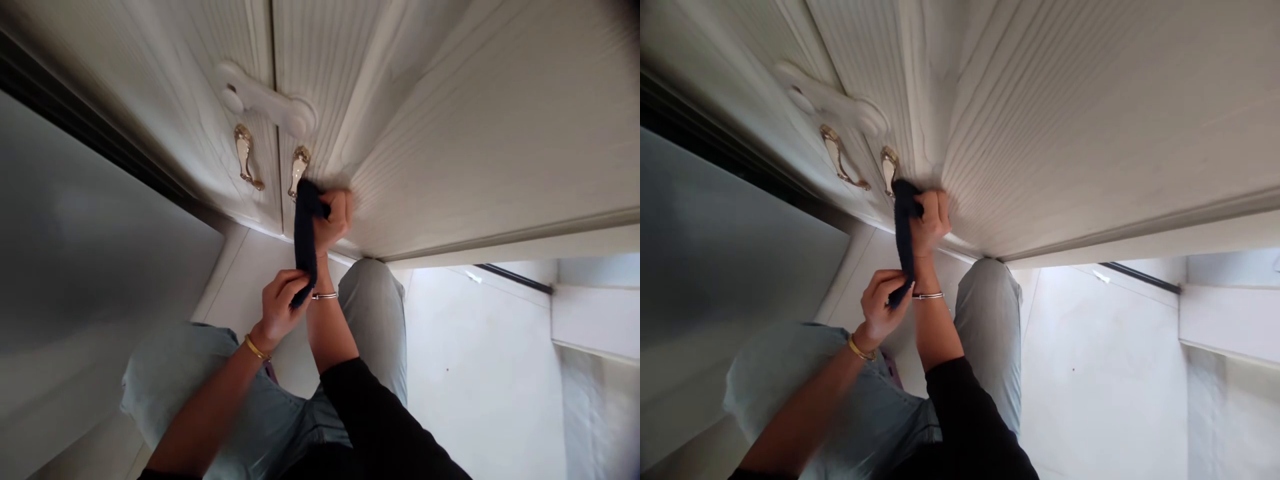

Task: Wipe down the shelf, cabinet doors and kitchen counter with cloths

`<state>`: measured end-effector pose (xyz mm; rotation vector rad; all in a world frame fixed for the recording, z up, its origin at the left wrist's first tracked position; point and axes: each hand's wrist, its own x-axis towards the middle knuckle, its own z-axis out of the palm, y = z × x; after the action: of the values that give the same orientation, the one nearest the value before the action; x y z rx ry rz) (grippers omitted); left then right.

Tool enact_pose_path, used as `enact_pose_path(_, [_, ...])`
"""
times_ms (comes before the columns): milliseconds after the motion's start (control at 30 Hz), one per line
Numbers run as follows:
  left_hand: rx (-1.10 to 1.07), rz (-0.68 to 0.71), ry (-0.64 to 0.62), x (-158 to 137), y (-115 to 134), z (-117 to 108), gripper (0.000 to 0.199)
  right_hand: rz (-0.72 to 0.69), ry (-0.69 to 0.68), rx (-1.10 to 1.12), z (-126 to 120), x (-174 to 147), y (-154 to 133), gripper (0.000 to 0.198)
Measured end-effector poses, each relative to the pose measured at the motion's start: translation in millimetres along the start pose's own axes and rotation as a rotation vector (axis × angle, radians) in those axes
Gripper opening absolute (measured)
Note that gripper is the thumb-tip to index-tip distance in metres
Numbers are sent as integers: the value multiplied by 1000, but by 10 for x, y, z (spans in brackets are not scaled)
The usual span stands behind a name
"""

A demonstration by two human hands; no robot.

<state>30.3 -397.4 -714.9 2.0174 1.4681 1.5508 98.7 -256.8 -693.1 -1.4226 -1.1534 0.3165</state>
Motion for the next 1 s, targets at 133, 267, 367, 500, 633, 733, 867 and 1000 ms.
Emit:
enact_pose_path(133, [37,-34,87,-41,-48,-76,19,-201,141,57,37,41,54,17])
enact_pose_path(267, [12,-16,47,-63,-53,-113,19,-241,250,100,94,56,61,16])
enact_pose_path(367, [19,7,83,-75,-46,-128,23,-200,260,108,142,74,21,15])
enact_pose_path(500, [9,-9,48,-107,-65,-156,23,-260,329,133,167,109,-43,17])
enact_pose_path(633, [12,-16,73,-140,-105,-171,29,-258,332,92,165,160,-109,14])
enact_pose_path(733, [-4,-37,78,-140,-120,-169,30,-332,309,6,135,161,-113,15])
enact_pose_path(867, [-42,-24,34,-129,-115,-155,29,-353,377,37,122,175,-138,14])
enact_pose_path(1000, [-35,-46,94,-123,-114,-158,29,-396,315,38,104,192,-177,15])
